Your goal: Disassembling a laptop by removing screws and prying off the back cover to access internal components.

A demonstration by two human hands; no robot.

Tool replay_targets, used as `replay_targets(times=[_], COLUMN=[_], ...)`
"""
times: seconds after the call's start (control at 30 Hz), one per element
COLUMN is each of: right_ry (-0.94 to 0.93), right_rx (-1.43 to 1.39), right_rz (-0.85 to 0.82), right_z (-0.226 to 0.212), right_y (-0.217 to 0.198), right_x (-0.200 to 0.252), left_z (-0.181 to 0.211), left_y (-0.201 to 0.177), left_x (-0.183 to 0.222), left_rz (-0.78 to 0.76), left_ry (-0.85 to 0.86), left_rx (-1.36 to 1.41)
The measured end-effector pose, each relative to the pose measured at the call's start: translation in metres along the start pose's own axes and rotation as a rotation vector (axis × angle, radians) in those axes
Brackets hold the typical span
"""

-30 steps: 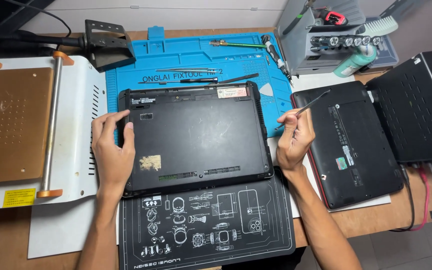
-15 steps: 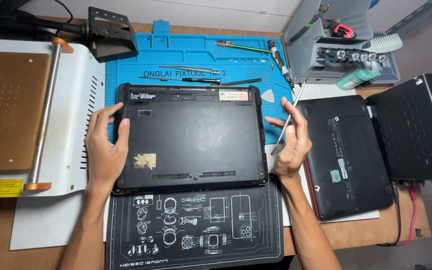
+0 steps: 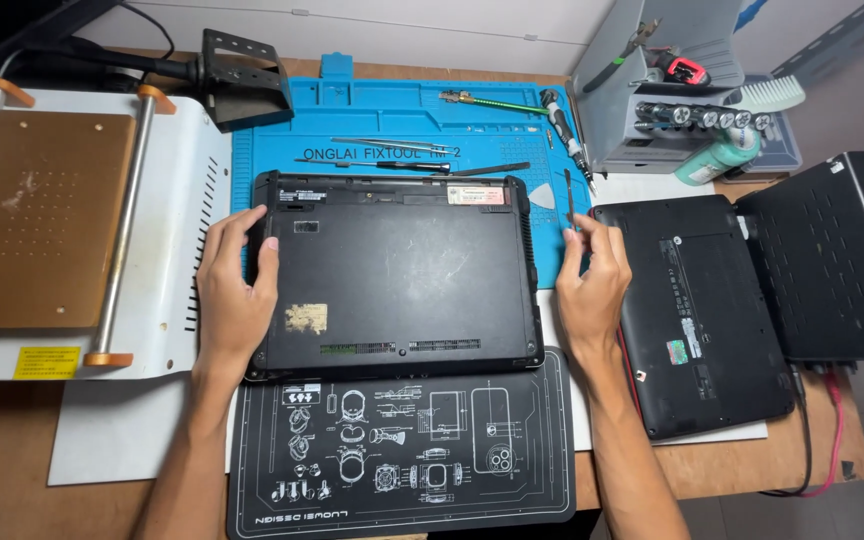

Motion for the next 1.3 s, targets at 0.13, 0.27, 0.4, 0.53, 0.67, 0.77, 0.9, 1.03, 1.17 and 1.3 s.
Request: replay_targets(times=[0.13,0.27,0.4,0.53,0.67,0.77,0.9,1.03,1.17,1.3], right_ry=[0.052,0.098,0.103,0.059,0.034,0.16,0.306,0.342,0.405,0.488], right_rx=[0.059,0.122,0.162,0.251,0.051,-0.039,0.061,0.095,0.04,-0.069], right_rz=[-0.082,-0.111,-0.104,-0.075,-0.229,-0.391,-0.541,-0.584,-0.478,-0.505], right_z=[0.013,0.025,0.02,0.007,-0.007,-0.002,0.01,-0.023,0.013,0.026], right_y=[0.009,0.013,0.014,0.012,0.018,0.027,0.036,0.041,0.067,0.072], right_x=[0.004,0.008,0.011,0.01,-0.007,-0.028,-0.051,-0.05,-0.053,-0.059], left_z=[-0.001,0.0,0.012,0.003,-0.007,-0.008,-0.007,-0.015,-0.014,-0.012], left_y=[0.001,0.003,0.0,0.003,0.007,0.008,0.007,0.006,0.007,0.005], left_x=[0.002,0.003,0.0,0.002,0.004,0.002,-0.003,0.001,0.003,0.002], left_rz=[-0.002,-0.036,-0.083,-0.113,-0.134,-0.142,-0.119,-0.099,-0.072,-0.039], left_ry=[0.003,-0.03,-0.062,-0.092,-0.118,-0.125,-0.129,-0.116,-0.065,-0.032], left_rx=[-0.005,-0.027,-0.018,-0.008,0.06,0.079,0.111,0.131,0.152,0.18])
Point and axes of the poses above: each hand's wrist, its own x-axis away from the middle knuckle, its own y-axis out of the palm, z = x × y, the point moved 2 cm from there along -x, towards the middle knuckle, and after that the axes turned 13 degrees about y, right-handed, at the moved point
